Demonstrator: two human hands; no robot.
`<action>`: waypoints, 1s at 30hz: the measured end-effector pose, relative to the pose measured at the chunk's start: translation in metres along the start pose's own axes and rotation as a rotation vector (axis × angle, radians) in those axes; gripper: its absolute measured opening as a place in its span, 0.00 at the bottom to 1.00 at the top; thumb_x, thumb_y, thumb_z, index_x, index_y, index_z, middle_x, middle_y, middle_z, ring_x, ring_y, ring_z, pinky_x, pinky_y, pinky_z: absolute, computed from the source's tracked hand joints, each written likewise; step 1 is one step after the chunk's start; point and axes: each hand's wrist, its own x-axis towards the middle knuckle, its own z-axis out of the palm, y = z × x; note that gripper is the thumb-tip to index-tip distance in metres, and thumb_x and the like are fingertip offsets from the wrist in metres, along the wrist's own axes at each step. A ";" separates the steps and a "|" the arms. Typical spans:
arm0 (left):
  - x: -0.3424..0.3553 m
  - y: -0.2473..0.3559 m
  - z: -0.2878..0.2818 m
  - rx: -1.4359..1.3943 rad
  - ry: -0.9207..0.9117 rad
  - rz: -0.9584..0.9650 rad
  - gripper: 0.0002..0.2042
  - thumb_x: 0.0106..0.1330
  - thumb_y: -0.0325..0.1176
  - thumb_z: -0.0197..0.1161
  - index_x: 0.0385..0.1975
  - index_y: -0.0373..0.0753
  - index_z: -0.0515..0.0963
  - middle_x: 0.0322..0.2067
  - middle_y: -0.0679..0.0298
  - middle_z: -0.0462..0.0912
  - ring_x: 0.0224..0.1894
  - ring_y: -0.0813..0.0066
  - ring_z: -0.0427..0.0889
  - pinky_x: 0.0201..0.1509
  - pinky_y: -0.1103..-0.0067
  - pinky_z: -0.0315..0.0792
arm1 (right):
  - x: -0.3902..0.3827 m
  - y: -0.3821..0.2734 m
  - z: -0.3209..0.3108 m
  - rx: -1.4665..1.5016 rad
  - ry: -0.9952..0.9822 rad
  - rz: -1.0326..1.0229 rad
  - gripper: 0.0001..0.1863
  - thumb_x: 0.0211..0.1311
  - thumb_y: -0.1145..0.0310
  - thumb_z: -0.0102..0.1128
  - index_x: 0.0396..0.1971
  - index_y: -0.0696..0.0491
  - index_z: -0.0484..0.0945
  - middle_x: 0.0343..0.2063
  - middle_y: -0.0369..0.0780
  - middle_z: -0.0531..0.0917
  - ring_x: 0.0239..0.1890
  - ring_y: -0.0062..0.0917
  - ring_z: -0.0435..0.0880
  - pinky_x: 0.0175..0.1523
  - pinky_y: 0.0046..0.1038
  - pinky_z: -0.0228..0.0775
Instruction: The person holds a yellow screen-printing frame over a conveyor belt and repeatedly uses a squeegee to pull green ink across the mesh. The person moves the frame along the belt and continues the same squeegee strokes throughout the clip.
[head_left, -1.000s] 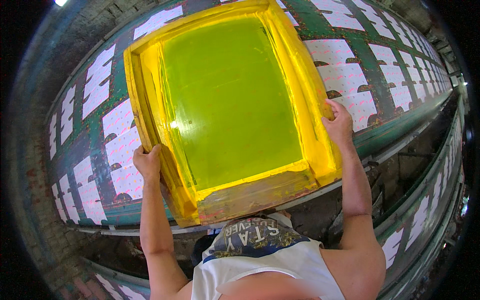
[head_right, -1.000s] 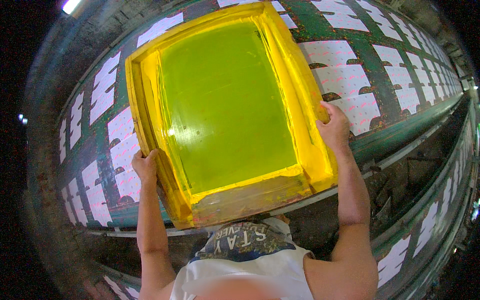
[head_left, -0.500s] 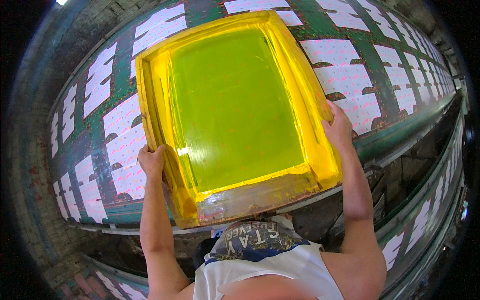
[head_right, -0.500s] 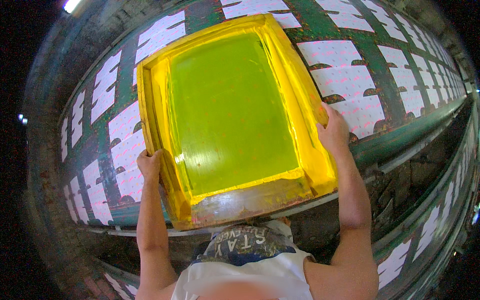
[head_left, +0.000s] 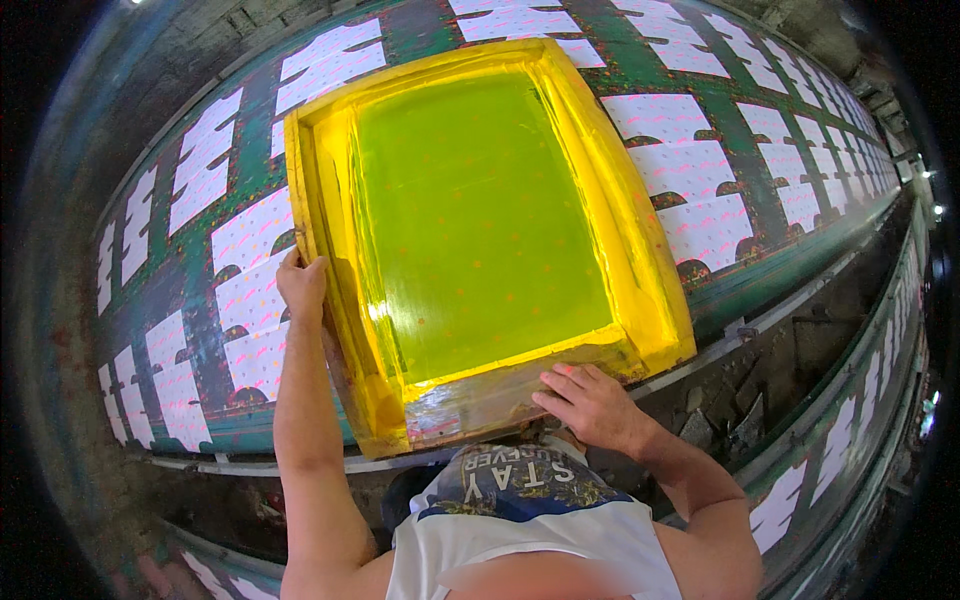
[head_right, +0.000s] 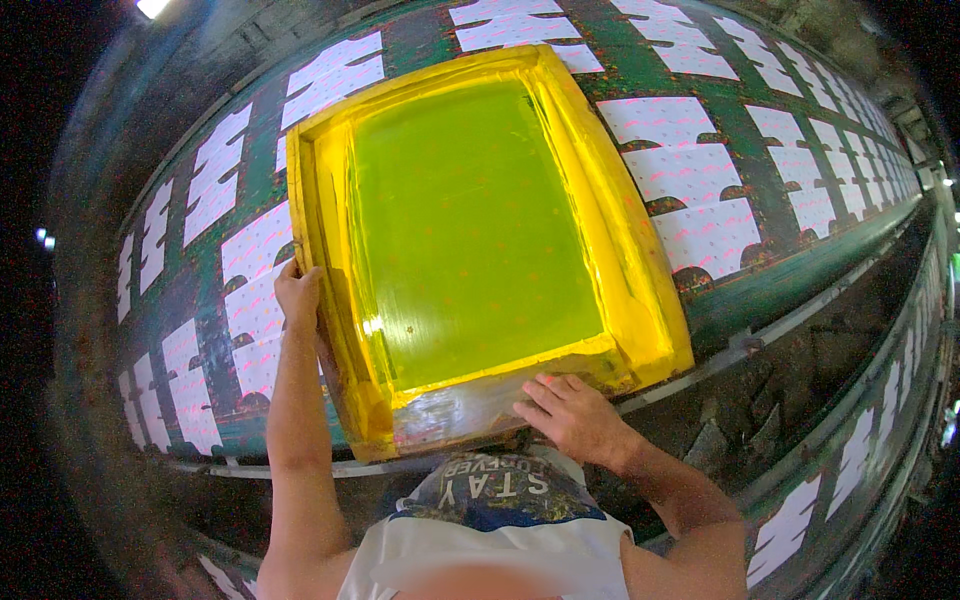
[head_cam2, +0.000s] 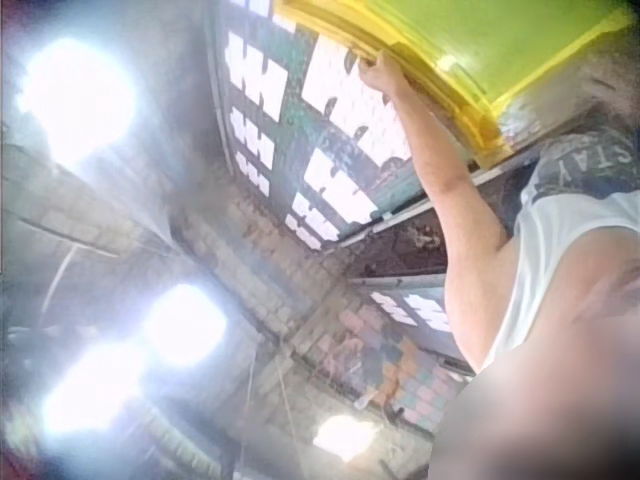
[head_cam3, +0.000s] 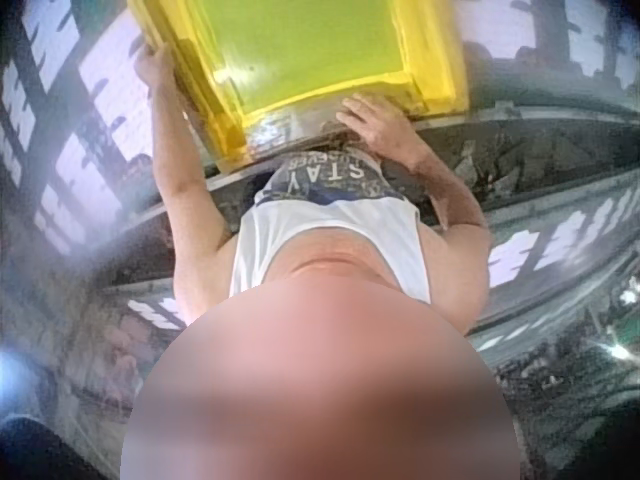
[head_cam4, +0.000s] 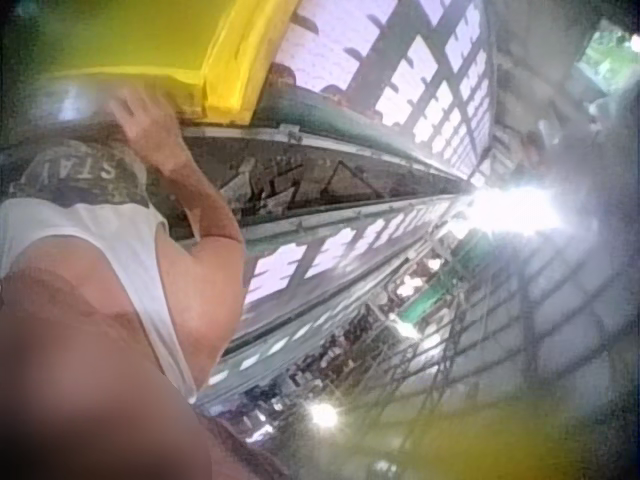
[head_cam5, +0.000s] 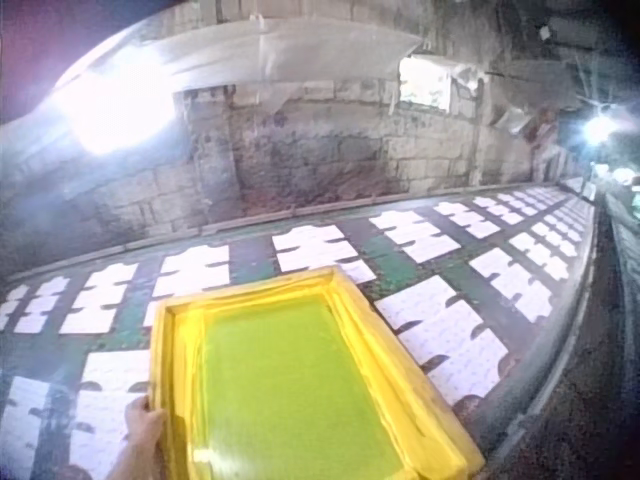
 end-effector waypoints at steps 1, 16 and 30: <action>-0.002 -0.001 0.001 -0.040 0.006 0.027 0.20 0.59 0.31 0.73 0.52 0.33 0.91 0.35 0.57 0.95 0.34 0.69 0.91 0.46 0.71 0.84 | 0.002 -0.001 0.001 -0.013 -0.008 -0.003 0.21 0.68 0.67 0.64 0.60 0.49 0.88 0.59 0.44 0.86 0.61 0.41 0.86 0.67 0.43 0.81; -0.011 0.012 0.001 0.096 0.048 0.071 0.19 0.59 0.34 0.72 0.50 0.35 0.90 0.44 0.43 0.92 0.49 0.39 0.91 0.59 0.55 0.83 | 0.084 -0.025 -0.007 -0.070 -0.318 0.220 0.25 0.61 0.77 0.68 0.60 0.49 0.88 0.47 0.43 0.90 0.55 0.42 0.90 0.61 0.45 0.82; -0.015 -0.021 0.036 0.078 0.014 0.208 0.27 0.63 0.35 0.67 0.63 0.30 0.85 0.48 0.36 0.91 0.48 0.34 0.89 0.56 0.52 0.82 | 0.000 -0.026 0.062 -0.228 -0.152 0.248 0.16 0.65 0.71 0.66 0.52 0.48 0.86 0.49 0.41 0.89 0.59 0.39 0.87 0.65 0.41 0.79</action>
